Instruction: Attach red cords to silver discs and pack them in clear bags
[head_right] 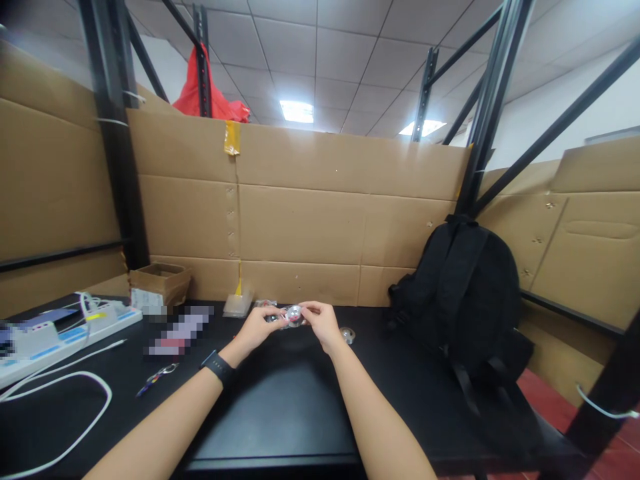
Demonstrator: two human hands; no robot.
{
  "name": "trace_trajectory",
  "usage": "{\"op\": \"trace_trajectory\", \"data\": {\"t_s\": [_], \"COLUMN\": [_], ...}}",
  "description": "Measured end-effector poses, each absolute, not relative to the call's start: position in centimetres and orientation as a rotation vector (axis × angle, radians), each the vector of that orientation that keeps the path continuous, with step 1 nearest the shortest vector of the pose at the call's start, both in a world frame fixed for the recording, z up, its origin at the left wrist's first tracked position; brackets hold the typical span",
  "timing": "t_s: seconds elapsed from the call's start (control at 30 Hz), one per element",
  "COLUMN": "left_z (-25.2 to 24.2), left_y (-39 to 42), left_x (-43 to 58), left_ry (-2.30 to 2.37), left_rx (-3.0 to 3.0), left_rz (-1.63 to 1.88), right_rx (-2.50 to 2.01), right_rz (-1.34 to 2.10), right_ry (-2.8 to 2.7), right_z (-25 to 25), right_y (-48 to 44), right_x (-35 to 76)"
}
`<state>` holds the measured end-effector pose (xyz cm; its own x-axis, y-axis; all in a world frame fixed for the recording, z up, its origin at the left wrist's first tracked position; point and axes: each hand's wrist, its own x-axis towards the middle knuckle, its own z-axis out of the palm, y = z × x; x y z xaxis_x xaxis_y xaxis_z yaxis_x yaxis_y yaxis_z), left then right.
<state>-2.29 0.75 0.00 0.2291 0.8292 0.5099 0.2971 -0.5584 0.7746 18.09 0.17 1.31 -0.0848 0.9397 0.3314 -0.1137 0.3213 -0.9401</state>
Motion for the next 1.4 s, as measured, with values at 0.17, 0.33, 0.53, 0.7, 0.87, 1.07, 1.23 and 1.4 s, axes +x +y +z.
{"op": "trace_trajectory", "data": {"t_s": [0.17, 0.33, 0.53, 0.7, 0.87, 1.07, 1.23, 1.4], "left_z": [-0.2, -0.5, -0.1, -0.2, -0.9, -1.7, -2.6, -2.9], "left_y": [1.0, 1.2, 0.7, 0.2, -0.3, 0.3, 0.9, 1.3], "left_x": [-2.0, -2.4, -2.9, -2.3, -1.6, -1.4, -1.1, -0.7], "left_ry": [1.062, 1.255, 1.389, 1.339, 1.383, 1.36, 1.241, 1.01], "left_rx": [2.035, 2.057, 2.174, 2.238, 2.276, 2.162, 2.038, 1.707], "left_rz": [1.396, 1.445, 1.386, 1.164, 1.127, 1.124, 1.146, 1.117], "right_rx": [-0.862, -1.06, -1.417, -1.603, -1.471, -1.001, -1.052, -1.077], "right_rz": [1.055, 0.771, 0.227, 0.163, 0.038, 0.755, 0.551, 0.406], "right_ry": [-1.378, -1.467, -1.414, -1.481, -1.531, -1.94, -2.087, -2.137], "right_z": [1.3, 1.5, 0.2, -0.4, 0.4, 0.1, 0.0, 0.7], "right_y": [0.3, 1.5, 3.0, 3.5, 3.0, 0.9, -0.4, -1.0], "right_x": [18.2, 20.1, 24.1, 25.4, 25.0, 20.6, 18.0, 18.1]}}
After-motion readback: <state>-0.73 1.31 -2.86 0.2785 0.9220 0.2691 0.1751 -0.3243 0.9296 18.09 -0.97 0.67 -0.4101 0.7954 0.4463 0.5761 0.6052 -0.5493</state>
